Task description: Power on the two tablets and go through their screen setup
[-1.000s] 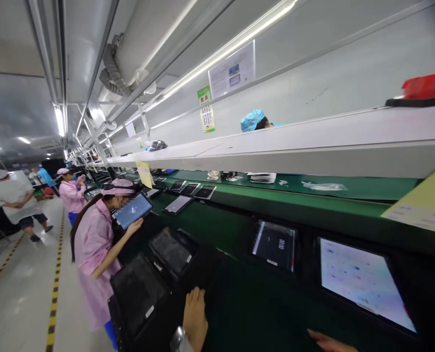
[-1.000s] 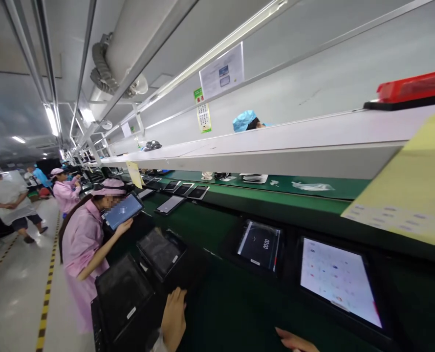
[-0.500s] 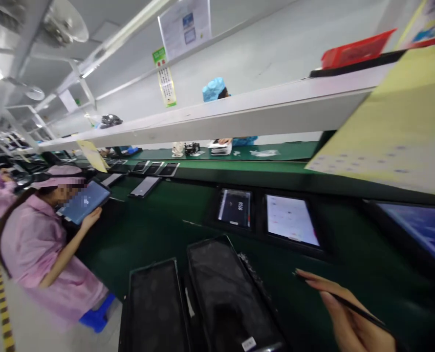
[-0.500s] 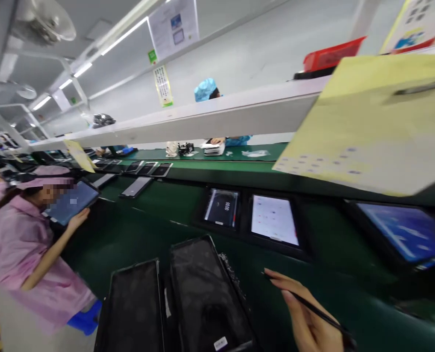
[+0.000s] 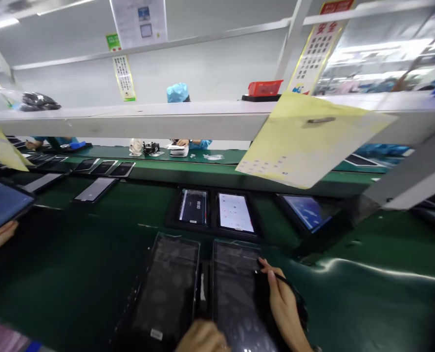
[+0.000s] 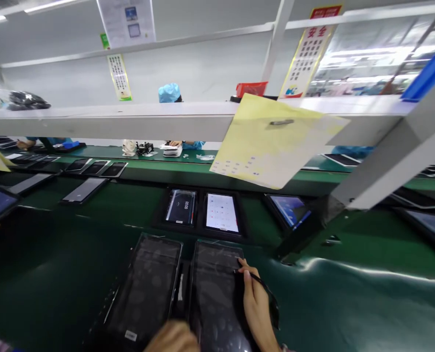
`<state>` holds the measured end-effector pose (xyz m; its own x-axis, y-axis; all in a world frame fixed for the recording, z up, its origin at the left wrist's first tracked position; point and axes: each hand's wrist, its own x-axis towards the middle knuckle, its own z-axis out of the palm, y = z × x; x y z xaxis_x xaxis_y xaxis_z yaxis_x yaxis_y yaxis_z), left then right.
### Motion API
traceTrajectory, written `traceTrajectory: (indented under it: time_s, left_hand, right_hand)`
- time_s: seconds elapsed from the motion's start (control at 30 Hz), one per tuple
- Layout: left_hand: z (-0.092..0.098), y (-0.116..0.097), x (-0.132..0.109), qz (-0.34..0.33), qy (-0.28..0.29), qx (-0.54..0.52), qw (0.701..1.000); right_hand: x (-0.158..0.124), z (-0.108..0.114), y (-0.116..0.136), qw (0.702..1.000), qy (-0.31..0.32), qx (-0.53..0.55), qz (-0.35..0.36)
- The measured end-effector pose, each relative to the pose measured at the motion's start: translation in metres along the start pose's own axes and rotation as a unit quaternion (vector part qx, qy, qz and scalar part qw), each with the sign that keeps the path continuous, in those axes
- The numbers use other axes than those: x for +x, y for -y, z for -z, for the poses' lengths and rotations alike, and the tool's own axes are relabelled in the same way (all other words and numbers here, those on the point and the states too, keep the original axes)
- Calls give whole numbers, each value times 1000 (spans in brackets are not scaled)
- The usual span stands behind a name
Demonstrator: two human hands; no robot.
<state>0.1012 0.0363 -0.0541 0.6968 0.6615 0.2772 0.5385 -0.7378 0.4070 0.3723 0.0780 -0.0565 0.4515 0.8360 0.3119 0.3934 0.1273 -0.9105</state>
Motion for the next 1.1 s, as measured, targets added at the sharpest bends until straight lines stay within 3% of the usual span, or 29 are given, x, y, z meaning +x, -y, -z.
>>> traceTrajectory:
  time_s: [0.03,0.13,0.27,0.73,0.83,0.93,1.0,1.03,1.1]
  left_hand:
    - [3,11,17,11,-10,17,1000]
    - [14,52,73,132,-60,129,981]
    - [26,90,118,138,-69,163,974]
    - [30,90,123,112,-71,140,981]
    - [37,85,115,123,-92,121,981]
    - [38,62,82,139,-120,104,977]
    - [26,35,48,134,-118,64,982]
    - [15,21,30,115,-98,33,988]
    - [-15,-7,1,138,-128,31,982]
  right_hand:
    - [-1,-1,1,1000,-8,0,-8]
    - [-3,-2,5,999,-27,-4,-31]
    - [-3,-1,6,997,-48,-6,-52]
    - [6,-3,2,997,-34,34,-60]
    - [5,-1,0,997,-31,42,-62]
    - [6,4,4,997,-20,58,-56]
    - [14,5,9,997,-3,66,-48]
    - [20,3,12,997,12,68,-42]
    - [40,-4,18,996,58,66,-28]
